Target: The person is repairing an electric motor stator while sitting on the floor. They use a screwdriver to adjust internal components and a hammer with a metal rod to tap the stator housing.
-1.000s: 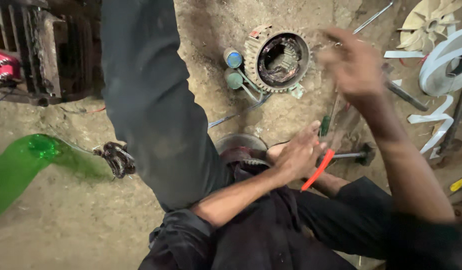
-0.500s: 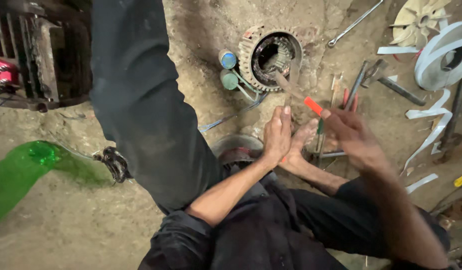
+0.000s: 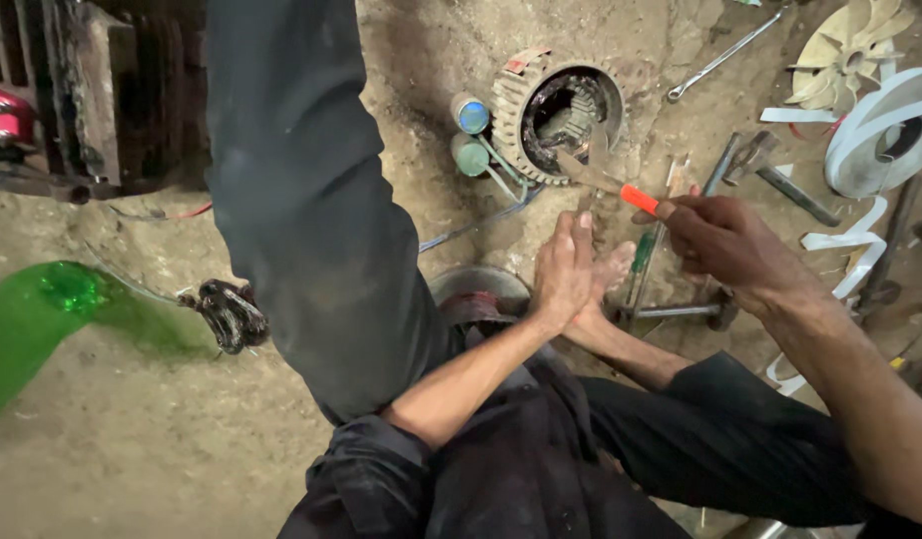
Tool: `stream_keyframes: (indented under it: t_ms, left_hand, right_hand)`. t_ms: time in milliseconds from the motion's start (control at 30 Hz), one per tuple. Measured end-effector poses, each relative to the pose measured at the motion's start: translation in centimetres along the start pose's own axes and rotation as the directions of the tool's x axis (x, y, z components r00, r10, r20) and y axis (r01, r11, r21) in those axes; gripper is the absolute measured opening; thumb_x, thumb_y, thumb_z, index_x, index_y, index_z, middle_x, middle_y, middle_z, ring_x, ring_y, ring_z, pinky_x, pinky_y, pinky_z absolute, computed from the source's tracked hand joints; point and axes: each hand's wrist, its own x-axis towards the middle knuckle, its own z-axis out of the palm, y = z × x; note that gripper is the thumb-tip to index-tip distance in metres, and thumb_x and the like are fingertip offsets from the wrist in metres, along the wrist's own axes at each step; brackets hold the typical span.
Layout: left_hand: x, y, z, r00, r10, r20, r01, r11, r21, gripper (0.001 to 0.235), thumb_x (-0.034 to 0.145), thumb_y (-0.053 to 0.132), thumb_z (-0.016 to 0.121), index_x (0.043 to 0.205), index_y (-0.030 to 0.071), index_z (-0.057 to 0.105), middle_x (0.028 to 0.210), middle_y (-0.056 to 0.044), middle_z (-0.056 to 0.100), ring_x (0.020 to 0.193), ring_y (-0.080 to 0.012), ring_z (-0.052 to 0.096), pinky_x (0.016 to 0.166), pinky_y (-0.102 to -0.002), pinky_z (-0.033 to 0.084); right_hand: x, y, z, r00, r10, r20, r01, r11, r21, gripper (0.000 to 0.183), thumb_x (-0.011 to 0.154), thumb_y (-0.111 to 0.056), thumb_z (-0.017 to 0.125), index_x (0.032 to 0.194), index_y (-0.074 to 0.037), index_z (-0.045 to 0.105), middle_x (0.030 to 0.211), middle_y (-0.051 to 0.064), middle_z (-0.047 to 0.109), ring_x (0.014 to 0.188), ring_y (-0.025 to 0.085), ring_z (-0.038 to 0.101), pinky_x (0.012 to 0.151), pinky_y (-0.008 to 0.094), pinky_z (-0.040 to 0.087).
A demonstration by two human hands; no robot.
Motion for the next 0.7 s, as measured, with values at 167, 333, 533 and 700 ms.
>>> stream_keyframes:
  t_ms: [167, 333, 533, 700]
  left_hand:
    - [0.2, 1.1, 0.3, 0.989, 0.133, -0.058, -0.132, 0.991, 0.017, 0.050, 0.096, 0.049, 0.059, 0.107, 0.001, 0.050, 0.072, -0.024, 0.064, 0.067, -0.0471, 0.065, 0.060, -0.052, 0.051]
    - [0.8, 2.6, 0.3, 0.965, -0.228, 0.126, 0.260, 0.798, -0.544, 0.039, 0.106, 0.042, 0.042, 0.102, 0.003, 0.047, 0.065, -0.013, 0.061, 0.051, -0.0242, 0.066, 0.041, -0.036, 0.053]
    - [1.3, 3.4, 0.9, 0.934, -0.310, 0.178, 0.343, 0.639, -0.689, 0.039, 0.112, 0.041, 0.039, 0.097, 0.006, 0.045, 0.062, -0.003, 0.048, 0.048, -0.0180, 0.056, 0.040, -0.033, 0.048]
    - [1.7, 3.7, 1.4, 0.935, -0.317, 0.157, 0.323, 0.583, -0.745, 0.039, 0.109, 0.044, 0.036, 0.088, 0.011, 0.043, 0.055, -0.002, 0.043, 0.040, -0.0168, 0.047, 0.033, -0.034, 0.042]
  right_hand:
    - [0.5, -1.1, -0.4, 1.000, 0.027, -0.016, -0.028, 0.999, -0.041, 0.034, 0.099, -0.032, 0.055, 0.110, -0.003, 0.070, 0.067, -0.003, 0.051, 0.057, 0.011, 0.045, 0.051, 0.030, 0.037]
    - [1.3, -2.1, -0.7, 0.999, -0.008, 0.053, 0.007, 1.000, 0.018, 0.030, 0.104, -0.030, 0.057, 0.096, -0.003, 0.067, 0.070, 0.000, 0.044, 0.060, 0.012, 0.042, 0.053, 0.032, 0.041]
    - [2.1, -2.3, 0.1, 0.919, -0.351, 0.178, 0.392, 0.785, -0.479, 0.017, 0.088, -0.017, 0.065, 0.082, -0.006, 0.054, 0.072, 0.002, 0.047, 0.063, 0.013, 0.045, 0.058, 0.032, 0.046]
    - [1.7, -4.0, 0.0, 0.987, -0.068, 0.147, 0.114, 0.936, -0.333, 0.028, 0.107, -0.017, 0.055, 0.084, -0.002, 0.057, 0.080, 0.006, 0.050, 0.069, 0.017, 0.047, 0.058, 0.038, 0.048]
